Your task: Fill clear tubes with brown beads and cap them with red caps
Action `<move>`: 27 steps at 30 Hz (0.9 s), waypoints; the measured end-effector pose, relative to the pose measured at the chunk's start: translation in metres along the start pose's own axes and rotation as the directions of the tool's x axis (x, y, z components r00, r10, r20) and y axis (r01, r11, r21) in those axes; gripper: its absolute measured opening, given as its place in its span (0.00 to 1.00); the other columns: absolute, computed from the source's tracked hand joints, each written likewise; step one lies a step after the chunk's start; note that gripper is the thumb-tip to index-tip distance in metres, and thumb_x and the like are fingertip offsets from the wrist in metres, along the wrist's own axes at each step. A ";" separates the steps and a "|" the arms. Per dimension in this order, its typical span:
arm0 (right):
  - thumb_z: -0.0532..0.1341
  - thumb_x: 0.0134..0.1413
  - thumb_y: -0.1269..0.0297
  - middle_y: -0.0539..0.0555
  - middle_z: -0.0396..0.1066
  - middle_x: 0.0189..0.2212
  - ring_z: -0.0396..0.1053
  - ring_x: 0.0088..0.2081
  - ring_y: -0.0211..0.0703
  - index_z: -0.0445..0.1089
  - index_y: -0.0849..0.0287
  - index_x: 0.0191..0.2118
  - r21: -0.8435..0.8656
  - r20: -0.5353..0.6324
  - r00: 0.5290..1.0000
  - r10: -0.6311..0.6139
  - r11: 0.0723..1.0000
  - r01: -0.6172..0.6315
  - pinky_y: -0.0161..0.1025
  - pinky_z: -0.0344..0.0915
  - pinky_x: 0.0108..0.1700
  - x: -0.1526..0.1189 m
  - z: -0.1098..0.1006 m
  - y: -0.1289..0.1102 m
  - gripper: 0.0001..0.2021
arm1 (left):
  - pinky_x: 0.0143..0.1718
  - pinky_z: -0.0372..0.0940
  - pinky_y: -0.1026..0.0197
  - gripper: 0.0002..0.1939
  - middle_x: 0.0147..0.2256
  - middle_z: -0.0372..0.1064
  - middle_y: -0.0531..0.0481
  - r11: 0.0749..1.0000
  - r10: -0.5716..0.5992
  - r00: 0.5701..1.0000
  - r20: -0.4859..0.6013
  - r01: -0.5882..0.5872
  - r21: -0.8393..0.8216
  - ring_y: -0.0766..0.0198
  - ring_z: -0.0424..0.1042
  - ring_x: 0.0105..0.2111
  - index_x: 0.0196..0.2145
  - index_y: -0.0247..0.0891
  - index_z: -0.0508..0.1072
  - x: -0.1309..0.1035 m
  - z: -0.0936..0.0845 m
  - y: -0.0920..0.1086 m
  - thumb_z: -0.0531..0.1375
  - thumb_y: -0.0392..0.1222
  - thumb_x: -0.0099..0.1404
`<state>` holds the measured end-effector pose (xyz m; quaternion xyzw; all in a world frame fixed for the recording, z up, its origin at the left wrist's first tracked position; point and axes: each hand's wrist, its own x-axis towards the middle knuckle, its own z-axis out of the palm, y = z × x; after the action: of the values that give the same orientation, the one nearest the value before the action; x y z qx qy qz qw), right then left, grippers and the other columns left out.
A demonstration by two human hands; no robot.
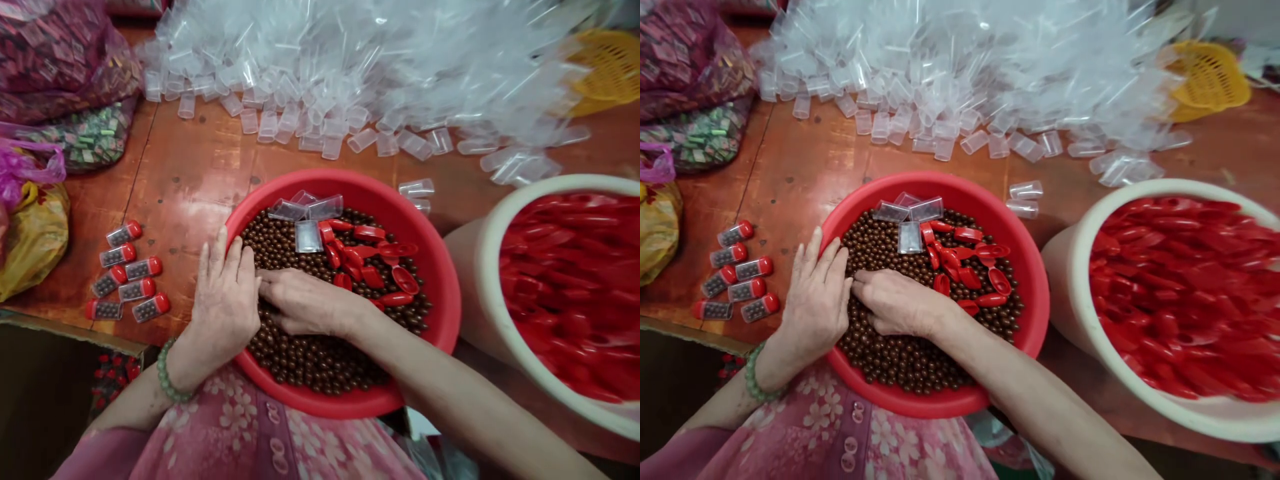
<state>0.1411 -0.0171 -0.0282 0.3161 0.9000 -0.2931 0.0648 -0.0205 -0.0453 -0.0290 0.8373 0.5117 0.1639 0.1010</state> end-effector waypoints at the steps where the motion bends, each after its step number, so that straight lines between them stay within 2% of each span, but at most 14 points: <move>1: 0.61 0.45 0.75 0.58 0.73 0.38 0.72 0.39 0.47 0.71 0.65 0.40 0.090 -0.008 1.000 -0.011 0.996 0.012 0.40 0.68 0.41 0.000 0.000 0.004 0.13 | 0.64 0.47 0.34 0.23 0.59 0.62 0.27 1.000 0.004 1.000 -0.006 -0.004 0.019 0.40 0.48 0.67 0.57 0.20 0.63 -0.003 0.001 0.003 0.47 0.37 0.70; 4: 0.62 0.44 0.74 0.53 0.75 0.35 0.73 0.37 0.45 0.72 0.62 0.37 0.338 -0.055 0.998 -0.002 0.941 0.020 0.39 0.69 0.41 0.002 0.005 0.016 0.11 | 0.64 0.46 0.34 0.26 0.60 0.59 0.25 0.999 0.016 1.000 -0.010 -0.016 0.048 0.41 0.51 0.66 0.60 0.19 0.60 -0.011 0.004 0.010 0.47 0.42 0.71; 6: 0.64 0.44 0.72 0.51 0.76 0.34 0.73 0.37 0.44 0.73 0.61 0.39 0.472 -0.077 0.997 0.020 0.881 0.019 0.39 0.69 0.41 0.002 0.008 0.022 0.12 | 0.64 0.45 0.33 0.31 0.61 0.57 0.23 0.999 0.016 1.000 -0.016 -0.016 0.033 0.39 0.51 0.66 0.61 0.18 0.58 -0.012 0.006 0.011 0.47 0.48 0.71; 10: 0.66 0.45 0.69 0.52 0.76 0.41 0.73 0.42 0.45 0.71 0.63 0.47 0.616 -0.144 0.987 0.066 0.787 0.037 0.40 0.69 0.46 -0.002 0.001 0.027 0.19 | 0.64 0.45 0.35 0.42 0.61 0.57 0.22 1.000 0.022 0.996 -0.086 -0.023 -0.013 0.39 0.51 0.66 0.62 0.18 0.56 -0.012 0.008 0.009 0.42 0.62 0.69; 13: 0.62 0.49 0.71 0.53 0.76 0.42 0.73 0.42 0.43 0.70 0.63 0.49 0.677 -0.185 0.977 0.104 0.734 0.050 0.39 0.69 0.47 -0.011 -0.011 0.025 0.19 | 0.65 0.46 0.38 0.43 0.61 0.58 0.22 0.999 0.025 0.991 -0.131 -0.031 -0.038 0.40 0.52 0.65 0.63 0.18 0.54 -0.013 0.007 0.007 0.42 0.63 0.69; 18: 0.62 0.50 0.70 0.53 0.75 0.47 0.72 0.48 0.43 0.70 0.61 0.52 0.703 -0.265 0.959 0.098 0.701 0.122 0.42 0.66 0.54 -0.025 -0.025 0.023 0.20 | 0.64 0.51 0.38 0.41 0.61 0.56 0.22 0.990 0.100 0.987 -0.126 -0.110 -0.083 0.40 0.52 0.66 0.64 0.19 0.50 -0.011 -0.001 0.002 0.52 0.58 0.68; 20: 0.63 0.51 0.69 0.54 0.75 0.47 0.72 0.50 0.44 0.70 0.60 0.52 0.701 -0.288 0.955 0.074 0.696 0.158 0.43 0.65 0.55 -0.029 -0.029 0.023 0.20 | 0.63 0.54 0.40 0.38 0.62 0.56 0.23 0.979 0.115 0.989 -0.091 -0.129 -0.156 0.43 0.53 0.65 0.64 0.21 0.51 -0.007 -0.007 0.000 0.54 0.53 0.68; 22: 0.63 0.52 0.67 0.54 0.75 0.47 0.71 0.49 0.43 0.70 0.60 0.52 0.686 -0.319 0.946 0.059 0.703 0.188 0.43 0.65 0.54 -0.032 -0.032 0.022 0.19 | 0.63 0.57 0.43 0.33 0.62 0.57 0.25 0.948 0.111 0.994 -0.019 -0.111 -0.297 0.46 0.56 0.64 0.63 0.22 0.52 -0.001 -0.013 -0.001 0.53 0.49 0.70; 25: 0.64 0.54 0.65 0.54 0.74 0.46 0.72 0.47 0.42 0.72 0.59 0.50 0.645 -0.360 0.932 0.035 0.731 0.222 0.42 0.66 0.52 -0.034 -0.035 0.021 0.17 | 0.62 0.59 0.49 0.31 0.62 0.58 0.29 0.828 0.087 0.988 0.129 0.000 -0.561 0.51 0.61 0.62 0.63 0.24 0.54 0.008 -0.017 -0.002 0.53 0.47 0.70; 27: 0.63 0.55 0.64 0.55 0.75 0.44 0.72 0.45 0.42 0.73 0.60 0.49 0.618 -0.383 0.924 0.017 0.748 0.242 0.40 0.67 0.50 -0.034 -0.036 0.019 0.15 | 0.62 0.59 0.51 0.31 0.62 0.59 0.33 0.726 0.066 0.977 0.203 0.092 -0.681 0.52 0.63 0.61 0.63 0.27 0.55 0.013 -0.016 -0.002 0.55 0.48 0.69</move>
<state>0.1822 -0.0025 0.0022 0.3113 0.7535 -0.5288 -0.2361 -0.0228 -0.0330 -0.0125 0.7493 0.4069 0.2502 0.4586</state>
